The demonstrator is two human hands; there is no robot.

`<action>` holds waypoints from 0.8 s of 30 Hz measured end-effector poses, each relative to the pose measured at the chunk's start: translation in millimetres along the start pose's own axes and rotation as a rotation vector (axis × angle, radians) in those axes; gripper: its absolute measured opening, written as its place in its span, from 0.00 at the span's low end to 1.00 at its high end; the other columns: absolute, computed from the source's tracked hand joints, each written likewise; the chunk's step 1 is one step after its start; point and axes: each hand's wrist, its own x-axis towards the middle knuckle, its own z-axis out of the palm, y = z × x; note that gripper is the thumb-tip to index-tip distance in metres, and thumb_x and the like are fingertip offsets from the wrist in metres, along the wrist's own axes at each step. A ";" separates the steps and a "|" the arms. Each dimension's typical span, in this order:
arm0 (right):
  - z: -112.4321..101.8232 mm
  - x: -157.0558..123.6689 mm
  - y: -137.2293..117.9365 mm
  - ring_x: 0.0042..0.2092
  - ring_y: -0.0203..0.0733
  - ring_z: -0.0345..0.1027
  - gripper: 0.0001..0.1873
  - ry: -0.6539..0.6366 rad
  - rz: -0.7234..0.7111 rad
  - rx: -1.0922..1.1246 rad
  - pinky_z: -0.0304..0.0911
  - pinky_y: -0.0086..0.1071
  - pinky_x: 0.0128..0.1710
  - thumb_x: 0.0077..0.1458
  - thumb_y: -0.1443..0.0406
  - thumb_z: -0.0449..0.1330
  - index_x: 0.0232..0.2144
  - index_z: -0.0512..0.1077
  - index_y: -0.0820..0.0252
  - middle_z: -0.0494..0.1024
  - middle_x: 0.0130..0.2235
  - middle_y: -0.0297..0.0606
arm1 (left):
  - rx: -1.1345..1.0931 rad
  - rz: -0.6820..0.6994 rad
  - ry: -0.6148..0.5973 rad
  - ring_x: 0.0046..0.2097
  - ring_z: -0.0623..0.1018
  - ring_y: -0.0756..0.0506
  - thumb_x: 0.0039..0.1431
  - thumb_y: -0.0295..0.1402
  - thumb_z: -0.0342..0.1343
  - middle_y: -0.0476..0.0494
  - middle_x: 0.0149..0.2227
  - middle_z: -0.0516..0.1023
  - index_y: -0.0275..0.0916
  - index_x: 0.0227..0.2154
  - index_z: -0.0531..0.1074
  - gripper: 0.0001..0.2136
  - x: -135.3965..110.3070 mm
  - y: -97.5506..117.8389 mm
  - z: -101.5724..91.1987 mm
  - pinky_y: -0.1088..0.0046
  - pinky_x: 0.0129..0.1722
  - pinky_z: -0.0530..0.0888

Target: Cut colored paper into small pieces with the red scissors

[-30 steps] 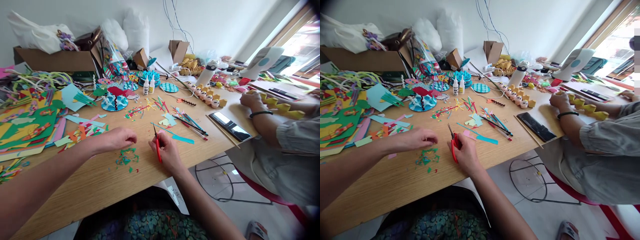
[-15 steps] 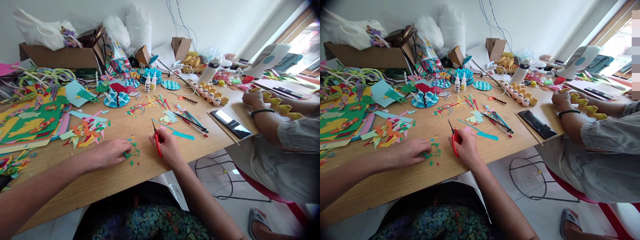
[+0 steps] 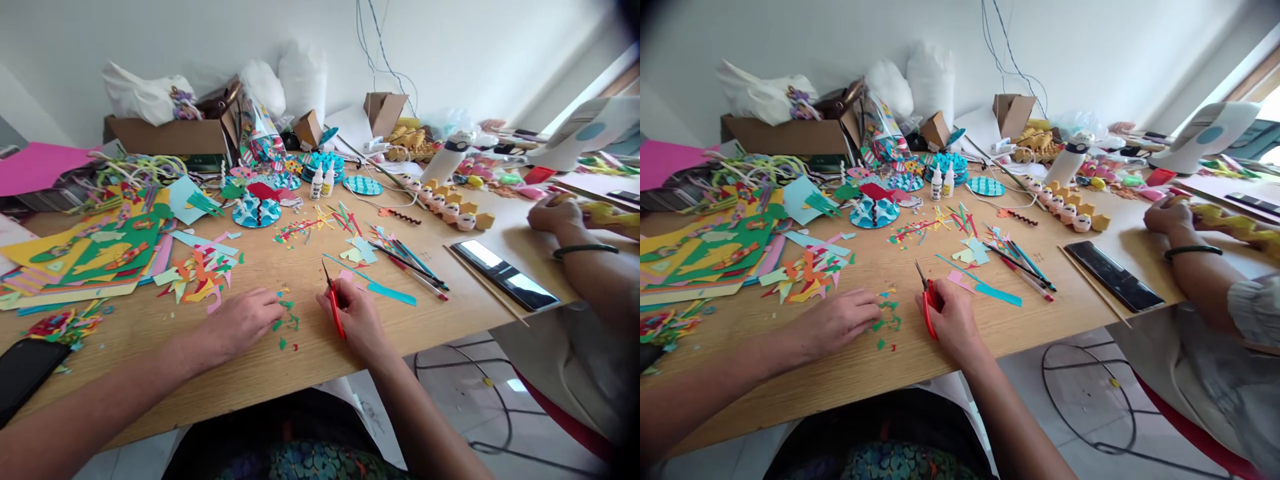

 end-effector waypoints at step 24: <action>13.2 57.1 -41.1 0.20 0.29 0.49 0.13 -0.366 -0.133 -0.048 0.43 0.24 0.19 0.49 0.66 0.57 0.18 0.58 0.59 0.59 0.18 0.25 | -0.116 -0.422 -0.067 0.45 0.72 0.42 0.50 0.32 0.48 0.39 0.48 0.72 0.39 0.36 0.71 0.11 0.1 -134.4 -26.5 0.71 0.39 0.66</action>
